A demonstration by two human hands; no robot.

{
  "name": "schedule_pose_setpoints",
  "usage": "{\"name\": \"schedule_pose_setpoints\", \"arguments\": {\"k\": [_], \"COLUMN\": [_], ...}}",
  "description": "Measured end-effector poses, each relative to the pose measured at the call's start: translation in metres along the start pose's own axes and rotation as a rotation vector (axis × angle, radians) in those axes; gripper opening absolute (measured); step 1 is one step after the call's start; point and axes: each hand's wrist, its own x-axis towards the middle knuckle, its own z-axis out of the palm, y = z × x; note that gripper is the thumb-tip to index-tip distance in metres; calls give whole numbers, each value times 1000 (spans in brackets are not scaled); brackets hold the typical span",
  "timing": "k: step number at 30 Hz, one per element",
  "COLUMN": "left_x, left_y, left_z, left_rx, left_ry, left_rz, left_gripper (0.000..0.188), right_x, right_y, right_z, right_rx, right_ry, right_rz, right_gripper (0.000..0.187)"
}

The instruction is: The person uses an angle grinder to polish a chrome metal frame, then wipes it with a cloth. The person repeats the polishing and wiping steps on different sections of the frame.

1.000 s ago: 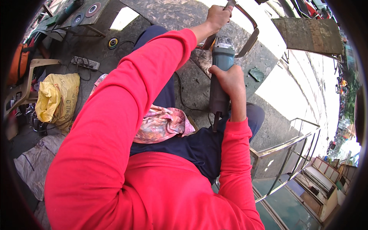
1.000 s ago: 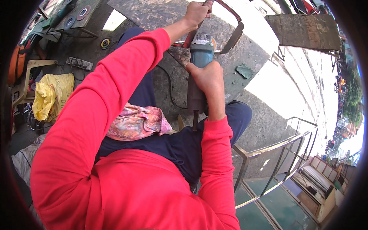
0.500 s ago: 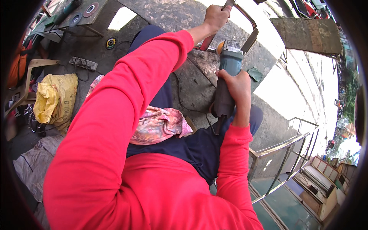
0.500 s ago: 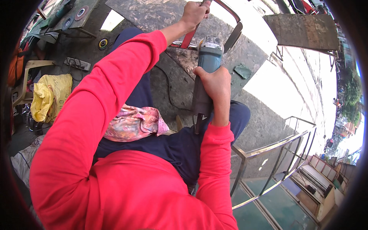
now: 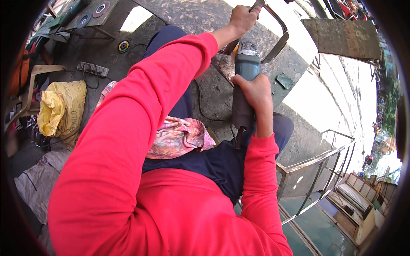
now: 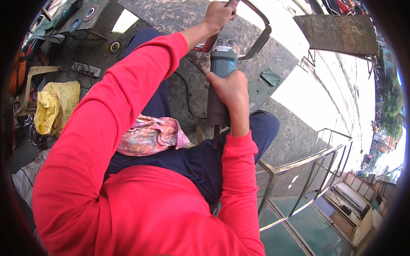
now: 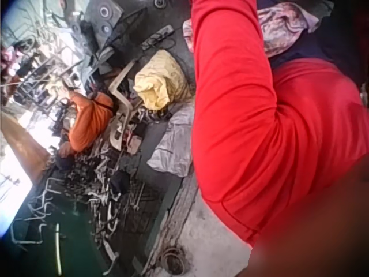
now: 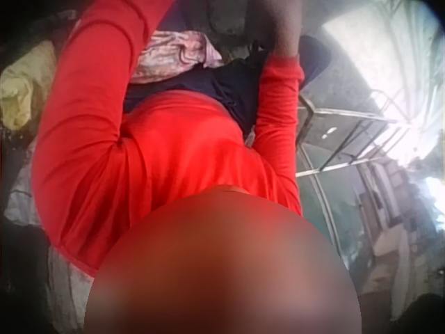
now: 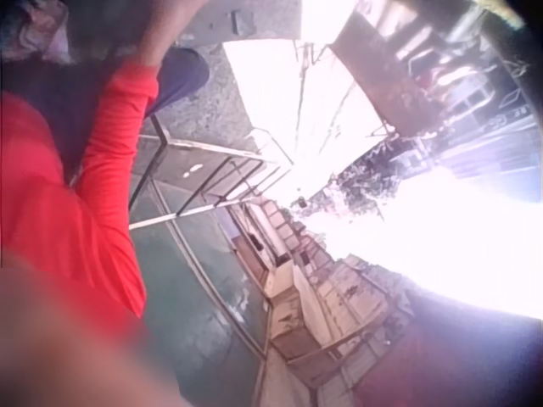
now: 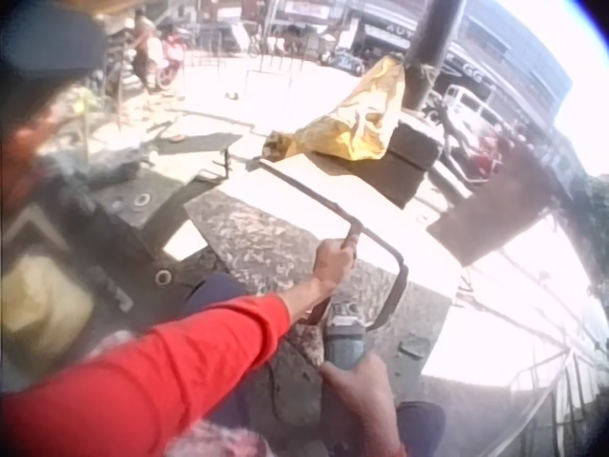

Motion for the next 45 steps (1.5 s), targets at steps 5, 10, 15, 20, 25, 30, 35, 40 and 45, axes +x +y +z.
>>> {"name": "schedule_pose_setpoints", "arguments": {"k": [5,10,15,20,25,30,35,40,45], "left_x": [-1,-3,-1,-1,-1,-2,-1,3,7], "left_y": [0,0,-2,-4,-1,5,5,4,6], "left_z": [1,3,4,7,6,4,2,1,-1], "left_rx": [-119,-93,-59,-89,-96,-53,-85,-139,-127], "left_ry": [-10,-39,-21,-8,3,-9,-14,-15,-23], "left_rz": [-62,-38,-45,-37,-48,-73,-40,-80,-109], "left_gripper": [44,44,43,44,43,60,53,52,63], "right_x": [3,9,14,17,20,17,15,15,11], "right_y": [2,4,6,9,12,12,10,10,6], "right_z": [0,-1,0,-1,-1,-3,-3,-3,-1], "right_rx": [-18,35,61,84,74,73,59,49,47], "right_ry": [4,-23,-8,-29,-53,-45,-40,-50,-19], "right_rz": [3,-15,-27,-26,-18,-11,-13,-12,-17], "right_gripper": [53,51,58,58,59,61,62,63,62]}}
